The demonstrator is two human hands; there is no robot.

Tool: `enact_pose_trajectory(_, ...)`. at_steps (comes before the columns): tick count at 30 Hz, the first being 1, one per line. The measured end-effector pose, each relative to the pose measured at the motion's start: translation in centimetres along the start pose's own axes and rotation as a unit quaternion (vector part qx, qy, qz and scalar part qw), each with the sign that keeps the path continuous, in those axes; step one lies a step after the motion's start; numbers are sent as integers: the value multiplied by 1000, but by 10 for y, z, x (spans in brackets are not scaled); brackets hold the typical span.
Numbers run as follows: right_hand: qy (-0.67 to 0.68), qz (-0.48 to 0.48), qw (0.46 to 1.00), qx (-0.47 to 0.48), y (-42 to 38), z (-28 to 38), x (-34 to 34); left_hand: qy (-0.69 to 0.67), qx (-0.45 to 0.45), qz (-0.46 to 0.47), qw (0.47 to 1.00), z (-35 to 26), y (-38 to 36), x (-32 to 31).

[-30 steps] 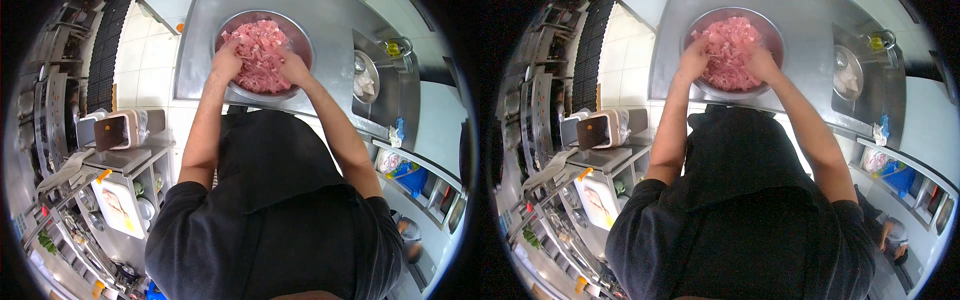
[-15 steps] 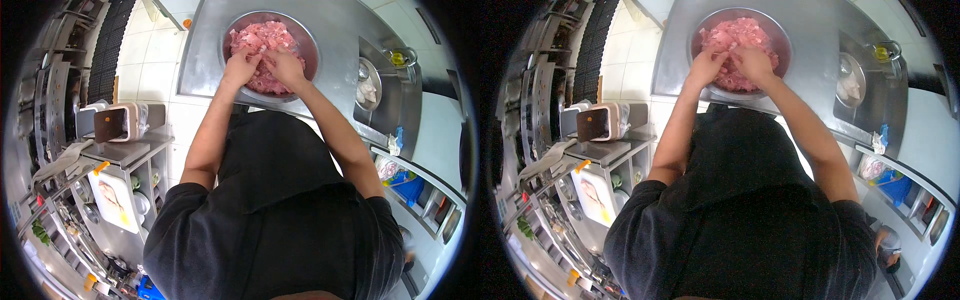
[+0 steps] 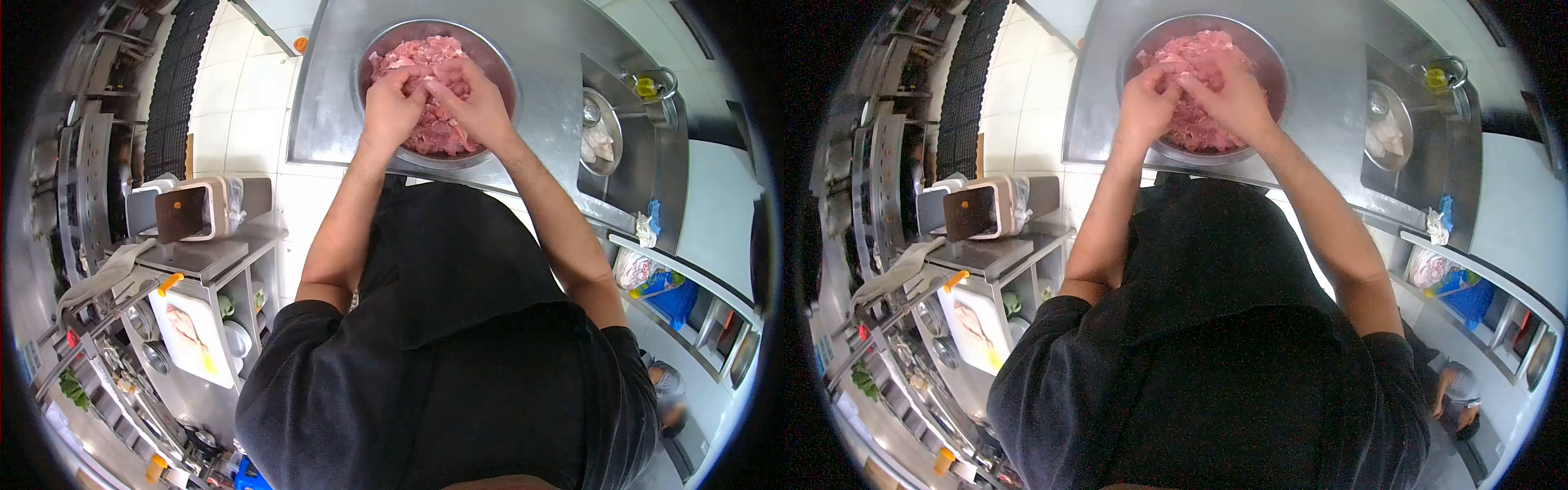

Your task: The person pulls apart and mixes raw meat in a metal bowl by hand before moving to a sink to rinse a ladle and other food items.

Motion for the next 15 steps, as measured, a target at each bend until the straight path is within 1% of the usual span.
enact_pose_trajectory(2,12,25,999,-19,-4,10,-1,28,-11,-13,999,-11,0,0)
enact_pose_trajectory(5,-9,7,1000,-22,-4,3,1,37,-24,-33,999,-23,1,4)
enact_pose_trajectory(8,22,19,998,-57,-9,15,11,-76,44,5,996,-19,0,4)
enact_pose_trajectory(9,58,46,995,-64,-7,17,13,-164,67,4,984,-17,0,3)
enact_pose_trajectory(11,130,99,983,-80,-4,20,17,-336,113,2,935,-12,0,2)
enact_pose_trajectory(14,238,149,951,-128,1,18,21,-464,138,0,875,-13,2,4)
enact_pose_trajectory(15,295,167,931,-135,1,18,21,-483,138,7,864,-15,2,5)
Point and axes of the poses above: each hand's wrist, its own y-axis towards the middle knuckle, its own x-axis out of the back of the hand, z = x × y, the point moved 4 cm from there along y, towards the middle knuckle, and after that the axes turned 10 degrees about -x, right-handed, at the moved point
